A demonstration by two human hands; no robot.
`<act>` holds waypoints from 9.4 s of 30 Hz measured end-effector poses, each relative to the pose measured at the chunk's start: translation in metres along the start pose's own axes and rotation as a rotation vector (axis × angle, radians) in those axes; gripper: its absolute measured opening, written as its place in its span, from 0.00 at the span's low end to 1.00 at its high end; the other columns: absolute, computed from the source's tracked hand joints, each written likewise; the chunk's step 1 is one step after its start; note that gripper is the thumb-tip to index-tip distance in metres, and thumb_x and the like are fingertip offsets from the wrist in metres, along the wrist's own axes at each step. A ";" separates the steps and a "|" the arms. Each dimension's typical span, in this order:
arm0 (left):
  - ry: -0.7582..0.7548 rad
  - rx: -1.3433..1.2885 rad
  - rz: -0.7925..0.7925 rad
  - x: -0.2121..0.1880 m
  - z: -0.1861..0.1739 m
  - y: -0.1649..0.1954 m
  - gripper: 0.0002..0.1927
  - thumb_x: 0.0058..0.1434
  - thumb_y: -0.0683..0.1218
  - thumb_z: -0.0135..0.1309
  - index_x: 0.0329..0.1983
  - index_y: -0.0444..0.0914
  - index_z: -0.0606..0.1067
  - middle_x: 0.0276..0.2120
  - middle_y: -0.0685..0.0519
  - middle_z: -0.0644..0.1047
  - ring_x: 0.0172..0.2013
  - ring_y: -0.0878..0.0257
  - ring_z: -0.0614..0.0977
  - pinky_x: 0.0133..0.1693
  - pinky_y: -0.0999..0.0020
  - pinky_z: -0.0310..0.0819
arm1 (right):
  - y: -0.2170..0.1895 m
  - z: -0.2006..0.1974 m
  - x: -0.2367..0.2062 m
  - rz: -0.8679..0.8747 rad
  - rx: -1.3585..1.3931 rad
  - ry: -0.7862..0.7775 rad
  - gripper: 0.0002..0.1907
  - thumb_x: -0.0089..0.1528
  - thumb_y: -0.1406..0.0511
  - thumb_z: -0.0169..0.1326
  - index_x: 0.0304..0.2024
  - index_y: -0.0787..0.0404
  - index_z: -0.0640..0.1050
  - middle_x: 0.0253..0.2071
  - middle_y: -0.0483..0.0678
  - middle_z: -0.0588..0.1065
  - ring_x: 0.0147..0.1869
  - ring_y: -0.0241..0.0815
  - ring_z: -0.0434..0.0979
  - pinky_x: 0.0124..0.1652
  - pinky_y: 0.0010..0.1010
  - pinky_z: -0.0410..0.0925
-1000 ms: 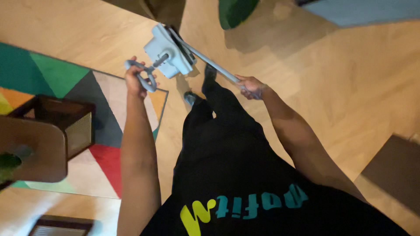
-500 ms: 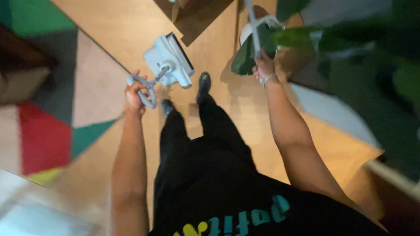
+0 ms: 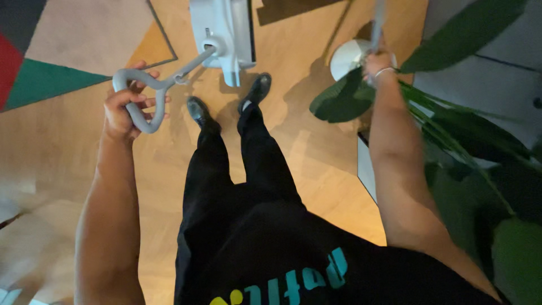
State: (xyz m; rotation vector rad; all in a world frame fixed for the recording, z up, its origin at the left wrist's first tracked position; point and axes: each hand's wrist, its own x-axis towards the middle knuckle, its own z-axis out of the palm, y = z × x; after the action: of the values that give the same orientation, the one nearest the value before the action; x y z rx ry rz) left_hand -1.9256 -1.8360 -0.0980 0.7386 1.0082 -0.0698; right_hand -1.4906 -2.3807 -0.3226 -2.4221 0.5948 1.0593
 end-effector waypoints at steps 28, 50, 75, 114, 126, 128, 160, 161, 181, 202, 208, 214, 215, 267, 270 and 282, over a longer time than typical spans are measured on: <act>0.067 0.219 -0.009 -0.005 0.077 0.027 0.39 0.49 0.43 0.48 0.70 0.44 0.69 0.58 0.45 0.76 0.35 0.49 0.80 0.30 0.48 0.82 | 0.026 -0.169 -0.123 0.345 1.076 -0.069 0.15 0.67 0.61 0.38 0.48 0.58 0.74 0.18 0.45 0.68 0.16 0.36 0.67 0.17 0.28 0.62; 0.033 0.196 0.037 0.016 0.086 0.031 0.35 0.50 0.43 0.49 0.66 0.42 0.71 0.54 0.42 0.78 0.36 0.49 0.82 0.31 0.53 0.82 | 0.053 0.053 -0.214 -0.050 0.215 -0.209 0.19 0.65 0.64 0.49 0.58 0.46 0.68 0.16 0.46 0.66 0.13 0.42 0.66 0.13 0.36 0.61; -0.144 0.196 -0.196 -0.078 -0.024 -0.050 0.40 0.55 0.50 0.45 0.74 0.57 0.55 0.61 0.46 0.68 0.34 0.44 0.78 0.33 0.38 0.80 | 0.142 0.140 -0.470 0.094 0.288 -0.271 0.25 0.66 0.63 0.49 0.67 0.53 0.72 0.22 0.48 0.71 0.19 0.38 0.70 0.19 0.33 0.65; -0.197 0.341 -0.109 -0.169 0.129 -0.242 0.36 0.54 0.52 0.47 0.68 0.54 0.56 0.56 0.48 0.67 0.41 0.30 0.76 0.37 0.26 0.75 | 0.656 -0.095 -0.511 0.210 -0.071 -0.206 0.27 0.73 0.50 0.39 0.42 0.64 0.79 0.26 0.53 0.78 0.27 0.48 0.78 0.33 0.39 0.71; -0.181 0.409 -0.147 -0.222 0.207 -0.359 0.39 0.53 0.56 0.46 0.71 0.48 0.57 0.64 0.47 0.67 0.48 0.28 0.77 0.40 0.28 0.77 | 0.582 -0.138 -0.223 0.105 0.884 -0.143 0.20 0.69 0.51 0.50 0.32 0.60 0.74 0.17 0.47 0.69 0.16 0.40 0.67 0.17 0.37 0.60; -0.181 0.437 -0.163 -0.225 0.225 -0.373 0.40 0.52 0.56 0.46 0.71 0.48 0.57 0.63 0.48 0.68 0.47 0.29 0.78 0.39 0.30 0.78 | 0.565 -0.139 -0.180 0.095 0.925 -0.225 0.23 0.68 0.51 0.50 0.30 0.62 0.71 0.16 0.49 0.69 0.15 0.41 0.68 0.17 0.37 0.62; -0.094 0.320 -0.168 -0.284 0.259 -0.474 0.40 0.50 0.52 0.44 0.70 0.52 0.57 0.60 0.46 0.67 0.41 0.31 0.78 0.35 0.31 0.76 | 0.645 -0.234 -0.192 -0.075 -0.106 0.157 0.21 0.65 0.62 0.52 0.59 0.62 0.71 0.45 0.64 0.78 0.45 0.59 0.81 0.40 0.46 0.76; -0.088 0.301 -0.147 -0.285 0.259 -0.487 0.40 0.51 0.53 0.45 0.71 0.51 0.57 0.61 0.46 0.67 0.43 0.33 0.78 0.36 0.32 0.77 | 0.642 -0.231 -0.185 -0.138 -0.068 0.173 0.23 0.63 0.61 0.55 0.60 0.61 0.70 0.44 0.63 0.76 0.41 0.58 0.80 0.37 0.46 0.75; 0.002 0.248 -0.108 -0.286 0.281 -0.564 0.40 0.55 0.55 0.48 0.73 0.50 0.56 0.62 0.45 0.65 0.39 0.33 0.78 0.31 0.36 0.80 | 0.715 -0.249 -0.231 -0.146 -0.215 0.038 0.23 0.65 0.61 0.50 0.62 0.61 0.72 0.33 0.57 0.78 0.28 0.47 0.79 0.26 0.39 0.75; -0.047 0.140 0.015 -0.301 0.233 -0.565 0.39 0.61 0.53 0.51 0.76 0.43 0.59 0.65 0.42 0.66 0.46 0.42 0.80 0.40 0.40 0.83 | 0.701 -0.290 -0.453 0.012 -0.212 -0.369 0.30 0.69 0.58 0.49 0.74 0.36 0.62 0.28 0.49 0.73 0.21 0.34 0.64 0.22 0.30 0.63; -0.012 0.090 -0.061 -0.330 0.205 -0.571 0.37 0.55 0.56 0.47 0.70 0.48 0.57 0.59 0.48 0.66 0.37 0.36 0.79 0.30 0.39 0.78 | 0.636 -0.206 -0.435 -0.128 -0.366 -0.233 0.30 0.70 0.63 0.42 0.76 0.49 0.58 0.43 0.60 0.81 0.34 0.46 0.83 0.34 0.32 0.76; -0.017 0.105 -0.077 -0.339 0.163 -0.575 0.38 0.55 0.53 0.49 0.72 0.49 0.58 0.59 0.50 0.68 0.38 0.40 0.77 0.32 0.41 0.78 | 0.659 -0.205 -0.463 -0.041 -0.130 -0.470 0.29 0.67 0.59 0.53 0.71 0.41 0.68 0.27 0.49 0.74 0.22 0.36 0.64 0.23 0.28 0.64; -0.047 0.092 -0.048 -0.339 0.157 -0.573 0.38 0.57 0.52 0.49 0.73 0.48 0.58 0.60 0.48 0.68 0.40 0.39 0.78 0.34 0.40 0.79 | 0.670 -0.215 -0.473 -0.040 -0.110 -0.456 0.28 0.67 0.59 0.54 0.71 0.42 0.69 0.25 0.48 0.72 0.20 0.36 0.60 0.21 0.29 0.60; -0.239 0.488 -0.228 -0.485 0.181 -0.699 0.41 0.51 0.51 0.48 0.71 0.50 0.56 0.57 0.47 0.66 0.41 0.32 0.77 0.33 0.33 0.78 | 1.080 -0.143 -0.674 0.158 0.374 -0.118 0.26 0.67 0.57 0.52 0.68 0.49 0.72 0.28 0.50 0.74 0.24 0.38 0.71 0.25 0.32 0.68; -0.235 0.486 -0.212 -0.501 0.175 -0.719 0.42 0.51 0.51 0.49 0.72 0.49 0.56 0.58 0.47 0.66 0.42 0.32 0.77 0.36 0.31 0.79 | 1.101 -0.145 -0.654 0.129 0.181 0.021 0.21 0.66 0.59 0.47 0.60 0.56 0.74 0.29 0.52 0.76 0.24 0.47 0.77 0.27 0.36 0.72; -0.250 0.488 -0.193 -0.519 0.122 -0.805 0.41 0.52 0.51 0.49 0.72 0.47 0.56 0.59 0.47 0.67 0.49 0.36 0.74 0.43 0.35 0.78 | 1.117 -0.051 -0.696 0.267 0.572 -0.488 0.28 0.66 0.61 0.53 0.70 0.48 0.69 0.24 0.45 0.70 0.23 0.35 0.64 0.22 0.28 0.60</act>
State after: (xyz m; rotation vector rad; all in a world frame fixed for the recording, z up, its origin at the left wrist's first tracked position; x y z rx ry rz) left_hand -2.4275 -2.6607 -0.0769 1.0437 0.8247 -0.5784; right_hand -2.4917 -3.1734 0.0018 -1.5544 0.9094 1.3089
